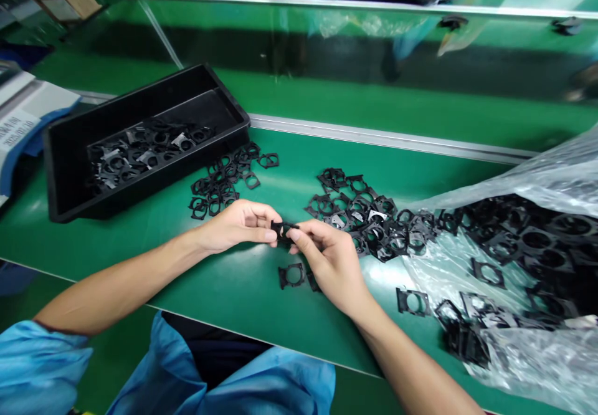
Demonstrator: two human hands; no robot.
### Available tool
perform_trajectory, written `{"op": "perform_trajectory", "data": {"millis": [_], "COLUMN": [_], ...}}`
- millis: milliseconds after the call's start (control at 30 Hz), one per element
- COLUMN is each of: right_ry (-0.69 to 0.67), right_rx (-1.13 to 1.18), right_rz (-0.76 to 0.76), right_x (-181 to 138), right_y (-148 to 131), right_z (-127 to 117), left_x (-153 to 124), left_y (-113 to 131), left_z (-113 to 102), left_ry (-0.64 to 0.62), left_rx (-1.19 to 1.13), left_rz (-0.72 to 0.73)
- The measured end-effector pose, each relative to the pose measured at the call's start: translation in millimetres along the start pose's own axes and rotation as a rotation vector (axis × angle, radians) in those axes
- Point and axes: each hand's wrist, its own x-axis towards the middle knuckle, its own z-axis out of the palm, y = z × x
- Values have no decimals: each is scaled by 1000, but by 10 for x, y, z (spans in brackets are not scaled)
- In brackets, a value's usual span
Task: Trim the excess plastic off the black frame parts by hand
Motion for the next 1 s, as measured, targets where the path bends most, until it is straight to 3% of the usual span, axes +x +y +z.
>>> {"op": "perform_trajectory", "data": {"millis": [100,467,633,833,1000], "right_ry": [-9,5,-9,-46,37], "right_rx": [14,-83,-59,130,132], "right_rz": [-1,-105,-63,72,33], "right_x": [15,13,21,30,40], "right_y": [-3,25,17,-34,-45], "right_z": [-7,-12,-16,-30,-39], "left_x": [-1,-30,-34,-35,-31], "left_y": [-5,-29,-11,57,44], "left_z": [8,58,23,-8,9], "left_ry": [-20,121,72,-38,7], "left_rx": [2,153,230,76,52], "left_rz": [14,106,83,29,99]}}
